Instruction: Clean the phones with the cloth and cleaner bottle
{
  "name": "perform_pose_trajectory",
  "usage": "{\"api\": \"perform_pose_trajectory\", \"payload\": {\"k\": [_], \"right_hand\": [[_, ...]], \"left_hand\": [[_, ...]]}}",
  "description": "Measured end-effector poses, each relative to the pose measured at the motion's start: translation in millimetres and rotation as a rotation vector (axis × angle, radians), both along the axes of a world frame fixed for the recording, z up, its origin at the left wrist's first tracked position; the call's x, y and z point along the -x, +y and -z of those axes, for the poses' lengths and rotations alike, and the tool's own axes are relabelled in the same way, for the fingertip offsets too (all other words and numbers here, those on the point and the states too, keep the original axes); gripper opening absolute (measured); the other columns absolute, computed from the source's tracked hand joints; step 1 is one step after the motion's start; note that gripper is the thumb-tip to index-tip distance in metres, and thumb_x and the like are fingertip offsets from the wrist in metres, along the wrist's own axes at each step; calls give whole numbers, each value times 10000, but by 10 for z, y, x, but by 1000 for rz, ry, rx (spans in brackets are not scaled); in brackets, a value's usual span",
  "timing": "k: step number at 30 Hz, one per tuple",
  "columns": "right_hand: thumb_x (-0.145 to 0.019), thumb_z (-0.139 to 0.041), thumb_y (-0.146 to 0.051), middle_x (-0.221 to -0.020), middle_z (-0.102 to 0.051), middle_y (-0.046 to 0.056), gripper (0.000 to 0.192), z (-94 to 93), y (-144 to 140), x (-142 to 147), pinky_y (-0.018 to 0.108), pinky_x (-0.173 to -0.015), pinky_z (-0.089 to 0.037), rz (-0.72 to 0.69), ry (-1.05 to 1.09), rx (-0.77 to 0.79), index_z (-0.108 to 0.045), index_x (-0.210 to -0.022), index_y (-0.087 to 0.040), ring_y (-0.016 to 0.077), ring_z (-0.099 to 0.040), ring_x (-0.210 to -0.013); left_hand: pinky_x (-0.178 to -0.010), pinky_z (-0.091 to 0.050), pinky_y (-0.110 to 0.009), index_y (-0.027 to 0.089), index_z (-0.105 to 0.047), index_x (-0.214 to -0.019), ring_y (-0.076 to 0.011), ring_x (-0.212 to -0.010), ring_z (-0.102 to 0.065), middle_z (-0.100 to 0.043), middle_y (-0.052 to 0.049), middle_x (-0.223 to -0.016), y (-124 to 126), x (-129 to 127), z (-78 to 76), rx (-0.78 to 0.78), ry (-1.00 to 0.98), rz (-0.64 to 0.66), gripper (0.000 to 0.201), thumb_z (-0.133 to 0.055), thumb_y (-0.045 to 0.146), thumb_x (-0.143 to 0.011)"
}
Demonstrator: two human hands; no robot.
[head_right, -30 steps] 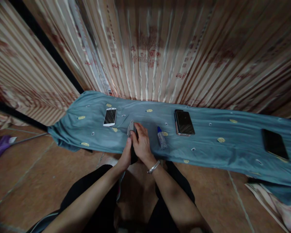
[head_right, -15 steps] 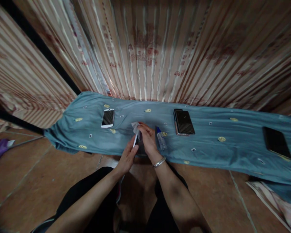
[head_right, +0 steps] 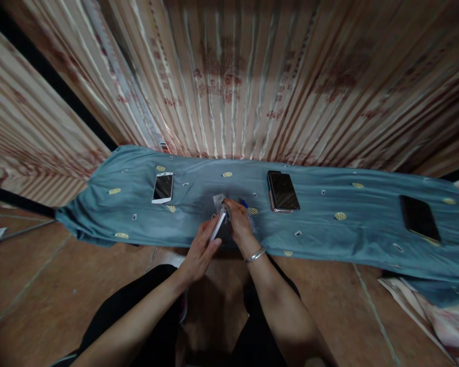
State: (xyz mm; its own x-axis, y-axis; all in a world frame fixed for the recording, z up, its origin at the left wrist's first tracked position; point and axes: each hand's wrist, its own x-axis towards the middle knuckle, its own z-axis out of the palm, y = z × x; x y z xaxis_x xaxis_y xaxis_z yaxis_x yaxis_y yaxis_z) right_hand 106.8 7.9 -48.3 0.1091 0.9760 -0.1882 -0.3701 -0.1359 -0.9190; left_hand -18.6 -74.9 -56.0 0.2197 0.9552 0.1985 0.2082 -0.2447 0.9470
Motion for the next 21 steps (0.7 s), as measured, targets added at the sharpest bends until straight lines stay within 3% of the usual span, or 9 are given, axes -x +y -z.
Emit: {"api": "perform_pose_trajectory", "payload": {"k": [6,11,16,18,21], "right_hand": [[-697,-646,-388,-737,-750,26,182,-78,-24,43,314,-679,-554,-96,247,113,-688,-742,-217,221,-710,-804],[-746,-660,-398,-860,-765,50,230,-4,-33,74,339,-754,-573,-91,200,52,-710,-866,-208,221,-711,-881],[-775,-626,-406,-910,-766,24,254,106,-43,114,339,-844,-551,12,-25,-28,-724,-912,-215,205,-698,-906],[-798,-598,-433,-947,-767,12,308,133,-53,122,347,-878,-543,13,-134,-93,-727,-984,-224,211,-696,-937],[-850,-542,-454,-1069,-752,24,382,165,-72,115,381,-957,-517,3,-343,-215,-700,-1112,-226,230,-681,-1027]], "left_hand": [[-1169,-279,-470,195,-447,-1457,-275,-1341,-446,-491,-161,-1426,48,-11,-20,-26,-10,13,570,-458,456,-950],[-1204,-226,-425,196,-437,-1453,-249,-1411,-388,-480,-111,-1491,92,-19,-80,83,-194,-70,576,-443,480,-952],[-1125,-387,-430,168,-619,-1278,-283,-1315,-510,-658,-107,-1289,122,-40,-184,436,-484,-198,502,-564,483,-891],[-997,-512,-437,154,-631,-1254,-289,-1195,-611,-709,-120,-1181,135,-44,-245,636,-674,-196,483,-563,471,-896],[-855,-587,-410,159,-593,-1302,-259,-1003,-706,-740,-118,-1087,154,-37,-354,848,-852,-186,460,-495,430,-943]]}}
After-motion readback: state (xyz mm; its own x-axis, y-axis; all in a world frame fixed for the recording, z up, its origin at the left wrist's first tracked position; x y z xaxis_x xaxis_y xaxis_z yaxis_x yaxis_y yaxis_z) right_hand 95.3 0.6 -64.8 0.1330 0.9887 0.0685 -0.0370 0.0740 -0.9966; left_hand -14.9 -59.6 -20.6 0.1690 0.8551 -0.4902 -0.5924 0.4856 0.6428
